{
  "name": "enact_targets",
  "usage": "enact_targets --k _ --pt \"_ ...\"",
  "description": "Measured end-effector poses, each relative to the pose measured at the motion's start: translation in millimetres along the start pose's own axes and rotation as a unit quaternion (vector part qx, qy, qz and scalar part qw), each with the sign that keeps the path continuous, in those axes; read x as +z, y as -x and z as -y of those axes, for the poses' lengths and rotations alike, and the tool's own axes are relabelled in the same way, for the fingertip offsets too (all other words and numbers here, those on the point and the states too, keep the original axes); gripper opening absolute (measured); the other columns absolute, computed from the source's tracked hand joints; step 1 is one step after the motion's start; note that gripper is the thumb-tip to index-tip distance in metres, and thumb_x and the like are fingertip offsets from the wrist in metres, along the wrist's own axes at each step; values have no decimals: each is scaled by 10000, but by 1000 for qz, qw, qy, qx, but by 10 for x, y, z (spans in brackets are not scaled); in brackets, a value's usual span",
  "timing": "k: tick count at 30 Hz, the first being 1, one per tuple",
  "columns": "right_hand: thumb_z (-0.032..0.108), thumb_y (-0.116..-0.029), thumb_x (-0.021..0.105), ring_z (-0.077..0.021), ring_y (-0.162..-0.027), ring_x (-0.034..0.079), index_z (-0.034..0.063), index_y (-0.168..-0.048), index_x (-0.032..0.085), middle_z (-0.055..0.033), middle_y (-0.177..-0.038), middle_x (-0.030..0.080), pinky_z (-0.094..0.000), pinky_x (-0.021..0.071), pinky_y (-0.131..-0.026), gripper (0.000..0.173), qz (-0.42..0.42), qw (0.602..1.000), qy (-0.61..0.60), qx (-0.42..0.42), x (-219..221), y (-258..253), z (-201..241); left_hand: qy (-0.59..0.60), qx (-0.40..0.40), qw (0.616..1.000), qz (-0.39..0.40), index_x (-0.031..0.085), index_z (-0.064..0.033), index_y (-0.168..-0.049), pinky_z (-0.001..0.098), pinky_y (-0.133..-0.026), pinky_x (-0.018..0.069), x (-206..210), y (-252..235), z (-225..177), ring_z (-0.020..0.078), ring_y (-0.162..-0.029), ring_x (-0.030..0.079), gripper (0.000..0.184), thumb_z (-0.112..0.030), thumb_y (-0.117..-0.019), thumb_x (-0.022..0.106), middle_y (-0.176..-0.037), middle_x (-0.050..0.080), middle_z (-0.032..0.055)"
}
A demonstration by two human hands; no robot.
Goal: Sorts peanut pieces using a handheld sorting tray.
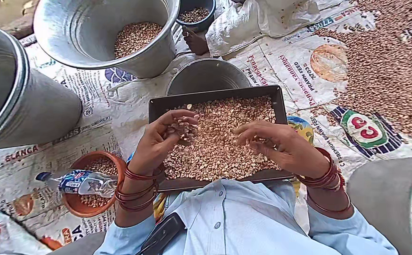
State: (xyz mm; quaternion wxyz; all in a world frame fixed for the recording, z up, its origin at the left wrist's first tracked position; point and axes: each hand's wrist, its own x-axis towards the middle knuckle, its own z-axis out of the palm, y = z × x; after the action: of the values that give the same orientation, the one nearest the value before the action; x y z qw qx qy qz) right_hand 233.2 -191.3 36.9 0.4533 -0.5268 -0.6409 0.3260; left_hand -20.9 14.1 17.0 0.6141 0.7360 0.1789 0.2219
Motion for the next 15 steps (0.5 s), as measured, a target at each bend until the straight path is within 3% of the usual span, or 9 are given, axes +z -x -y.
enact_targets --k 1,3,5,7,8,10,13,15 --pt "78 -1007 573 -49 -997 689 54 -1128 709 -37 -1204 696 -205 610 -802 184 -16 1000 22 5 -21 39 -17 -13 7 1000 0 630 -152 -1326 252 -697 642 -28 17 -16 112 -914 741 396 -22 -971 511 -1243 709 -2" --pt "109 -972 620 -47 -823 687 98 -1085 745 -5 -1052 731 -232 598 -687 170 -78 984 155 38 -36 118 -139 -42 11 999 -13 647 -163 -1305 267 -718 645 -75 62 -51 122 -922 741 384 -41 -968 507 -1262 700 2" --pt "94 -920 690 -199 -704 689 111 -993 781 -54 -898 743 -433 561 -609 118 -101 944 291 122 -19 180 -308 -72 15 997 -33 652 -150 -1290 293 -795 644 -117 102 -72 138 -990 736 376 -42 -967 493 -1278 693 10" --pt "117 -946 704 -367 -813 723 105 -996 793 -141 -927 757 -615 539 -694 103 -44 900 348 258 22 198 -451 -113 19 991 -66 647 -111 -1280 311 -860 640 -142 129 -85 147 -1070 728 379 -11 -967 457 -1296 697 9" --pt "138 -972 675 -412 -902 723 104 -1038 793 -171 -988 760 -655 526 -757 139 -1 877 359 321 46 185 -510 -139 17 986 -85 648 -87 -1271 312 -880 637 -149 137 -87 141 -1086 726 367 -1 -978 444 -1294 700 8" --pt "144 -998 630 -439 -987 708 101 -1092 786 -196 -1063 750 -661 509 -813 188 43 843 379 380 116 184 -649 -188 11 975 -119 662 -57 -1241 293 -868 641 -159 150 -80 122 -1044 743 312 -22 -1022 442 -1260 718 18" --pt "115 -973 649 -446 -942 713 62 -1039 788 -206 -1038 746 -645 527 -761 163 9 843 417 339 224 296 -869 -214 -3 966 -144 679 -55 -1220 269 -816 648 -162 173 -66 98 -957 754 253 -69 -1036 506 -1209 734 18" --pt "96 -964 655 -450 -915 717 43 -1023 784 -210 -1019 748 -640 534 -737 151 -12 848 430 310 284 328 -933 -224 -14 962 -154 679 -60 -1215 265 -818 641 -160 200 -65 92 -967 749 237 -77 -1024 539 -1215 729 23"
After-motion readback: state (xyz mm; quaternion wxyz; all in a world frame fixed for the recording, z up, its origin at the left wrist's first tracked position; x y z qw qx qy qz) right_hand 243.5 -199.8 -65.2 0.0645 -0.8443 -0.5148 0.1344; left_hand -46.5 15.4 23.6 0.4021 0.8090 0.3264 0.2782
